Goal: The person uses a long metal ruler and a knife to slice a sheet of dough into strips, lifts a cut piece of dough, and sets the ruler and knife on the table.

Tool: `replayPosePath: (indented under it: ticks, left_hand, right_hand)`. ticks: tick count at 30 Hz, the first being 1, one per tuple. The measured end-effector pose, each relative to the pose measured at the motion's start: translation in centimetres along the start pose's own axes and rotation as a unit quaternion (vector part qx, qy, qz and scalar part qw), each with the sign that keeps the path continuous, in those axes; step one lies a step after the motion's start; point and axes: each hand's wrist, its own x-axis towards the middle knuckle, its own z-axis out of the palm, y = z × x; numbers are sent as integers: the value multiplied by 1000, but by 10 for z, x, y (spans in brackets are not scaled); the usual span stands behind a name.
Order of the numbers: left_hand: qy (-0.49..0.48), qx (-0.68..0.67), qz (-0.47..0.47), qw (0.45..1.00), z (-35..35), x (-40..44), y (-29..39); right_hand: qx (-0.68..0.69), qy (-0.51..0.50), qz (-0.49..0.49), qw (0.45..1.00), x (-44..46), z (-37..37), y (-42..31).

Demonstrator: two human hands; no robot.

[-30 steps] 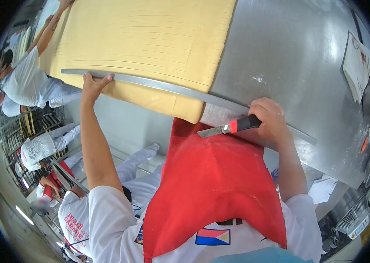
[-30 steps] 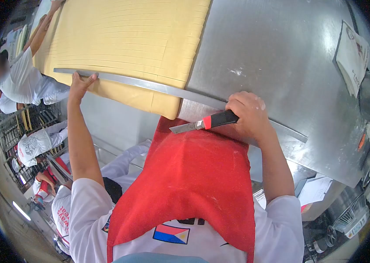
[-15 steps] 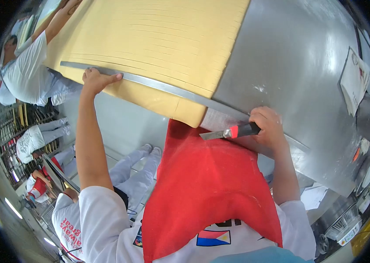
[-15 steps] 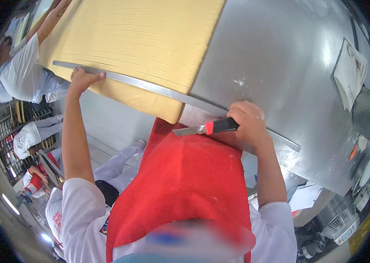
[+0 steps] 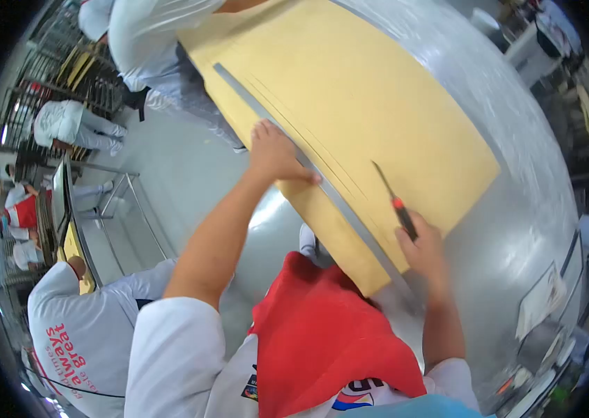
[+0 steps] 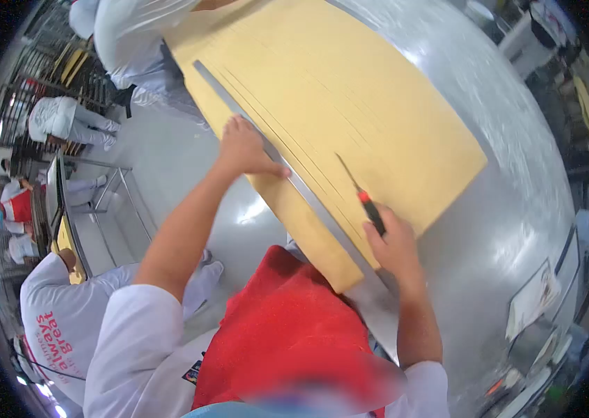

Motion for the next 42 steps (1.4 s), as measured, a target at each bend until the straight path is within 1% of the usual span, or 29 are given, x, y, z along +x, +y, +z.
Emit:
replayPosePath:
  ticks: [1,2,4,5,6,9,10,14,17,19,22,26,28,29,31,32,34,38,40,42]
  left_hand:
    - [9,-2,6,1000,7,-15,30]
    - [14,-10,13,1000,10,-19,28]
    - [35,-44,9,998,21,-30,22]
    - [50,-72,12,996,22,-30,21]
    - [-1,-81,7,997,8,-36,22]
    - [12,-106,15,994,13,-36,22]
    - [-10,-105,15,994,8,-36,22]
    - [-31,-117,17,993,5,-32,21]
    - [-38,-135,20,990,7,-30,24]
    - [-33,-121,24,992,8,-29,25]
    - [-66,-120,38,990,3,-26,24]
    - [-76,-118,49,989,6,-27,19]
    - [-43,-137,60,988,13,-29,18]
    - [-44,-139,59,988,14,-28,17]
    - [-41,-150,67,986,14,-28,15]
    - [-42,-151,67,985,14,-29,15]
    - [-26,-156,63,985,14,-30,16]
    - [-3,-157,65,985,19,-30,17]
    - [8,-157,60,986,18,-32,18]
    - [8,-146,55,988,16,-33,19]
  right_hand:
    - [21,5,-69,997,13,6,10]
    - [38,4,-134,990,47,27,-10]
    - [2,0,-219,976,115,73,-43]
    - [-1,-30,-212,977,149,87,-72]
    - [-4,-57,-205,977,179,103,-98]
    - [-73,-62,-216,972,263,150,-151]
    - [-96,-69,-211,970,285,162,-166]
    - [-163,-79,-205,962,349,189,-204]
    - [-154,-84,-184,967,367,192,-219]
    - [-170,-113,-157,966,371,188,-222]
    - [-169,-102,-180,964,374,187,-218]
    - [-171,-102,-188,962,378,190,-232]
    - [-208,-108,-180,955,385,188,-255]
    - [-209,-109,-180,955,388,187,-268]
    - [-230,-165,-103,953,392,181,-299]
    - [-231,-166,-102,953,394,178,-312]
    - [-270,-219,-59,936,401,176,-327]
    - [-278,-213,-51,935,405,177,-325]
    - [-247,-230,-52,940,394,166,-322]
    - [-260,-240,-53,934,380,155,-317]
